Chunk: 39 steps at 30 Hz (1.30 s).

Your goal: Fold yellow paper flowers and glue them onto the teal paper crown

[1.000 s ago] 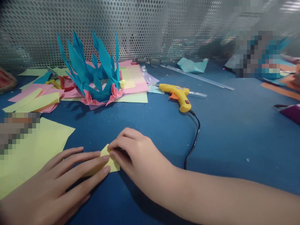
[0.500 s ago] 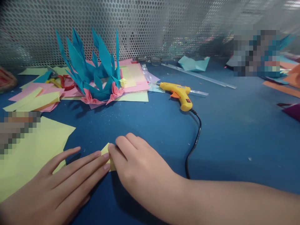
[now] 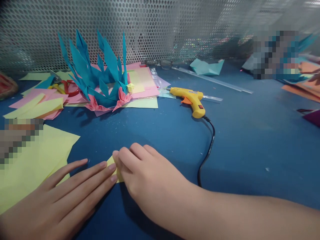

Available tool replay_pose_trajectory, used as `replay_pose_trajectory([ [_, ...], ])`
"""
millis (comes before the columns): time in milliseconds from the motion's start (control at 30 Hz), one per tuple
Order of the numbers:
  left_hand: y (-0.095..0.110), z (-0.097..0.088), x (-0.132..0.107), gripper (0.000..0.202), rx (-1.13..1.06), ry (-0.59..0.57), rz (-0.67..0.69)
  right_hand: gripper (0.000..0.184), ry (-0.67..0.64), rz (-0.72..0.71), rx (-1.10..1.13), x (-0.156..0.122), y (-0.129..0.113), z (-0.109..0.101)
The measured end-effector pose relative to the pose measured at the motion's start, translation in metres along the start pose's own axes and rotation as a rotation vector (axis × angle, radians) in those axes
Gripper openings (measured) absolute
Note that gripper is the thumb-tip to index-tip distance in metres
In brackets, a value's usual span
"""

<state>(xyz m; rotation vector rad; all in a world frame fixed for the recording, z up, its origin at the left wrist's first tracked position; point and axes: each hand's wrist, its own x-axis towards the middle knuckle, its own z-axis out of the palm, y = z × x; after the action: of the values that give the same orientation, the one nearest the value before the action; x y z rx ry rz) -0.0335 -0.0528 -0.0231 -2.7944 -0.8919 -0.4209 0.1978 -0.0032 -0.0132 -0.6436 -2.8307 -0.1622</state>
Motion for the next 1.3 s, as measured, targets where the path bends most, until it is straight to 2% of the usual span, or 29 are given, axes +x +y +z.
replay_pose_trajectory([
  [100, 0.0, -0.001, 0.002, 0.041, -0.004, -0.014, 0.005, 0.023, 0.032, -0.001, -0.002, -0.001, -0.002, -0.003],
  [400, 0.003, 0.001, -0.002, 0.039, 0.034, -0.001, -0.02, 0.04, 0.127, 0.064, 0.03, -0.006, -0.001, -0.009],
  [533, 0.004, 0.0, -0.005, 0.036, 0.069, -0.044, 0.007, 0.047, 0.111, 0.059, 0.07, -0.007, 0.0, -0.013],
  [800, 0.002, 0.0, -0.002, 0.035, 0.068, -0.039, 0.021, 0.037, 0.053, 0.097, 0.001, -0.01, -0.01, -0.005],
  [1033, 0.003, 0.0, -0.005, 0.039, 0.082, -0.046, 0.04, 0.043, 0.059, 0.09, -0.073, -0.01, -0.017, -0.006],
  [1300, 0.0, 0.0, -0.004, 0.039, 0.094, -0.098, 0.07, 0.035, 0.078, 0.103, -0.029, -0.007, -0.014, -0.005],
])
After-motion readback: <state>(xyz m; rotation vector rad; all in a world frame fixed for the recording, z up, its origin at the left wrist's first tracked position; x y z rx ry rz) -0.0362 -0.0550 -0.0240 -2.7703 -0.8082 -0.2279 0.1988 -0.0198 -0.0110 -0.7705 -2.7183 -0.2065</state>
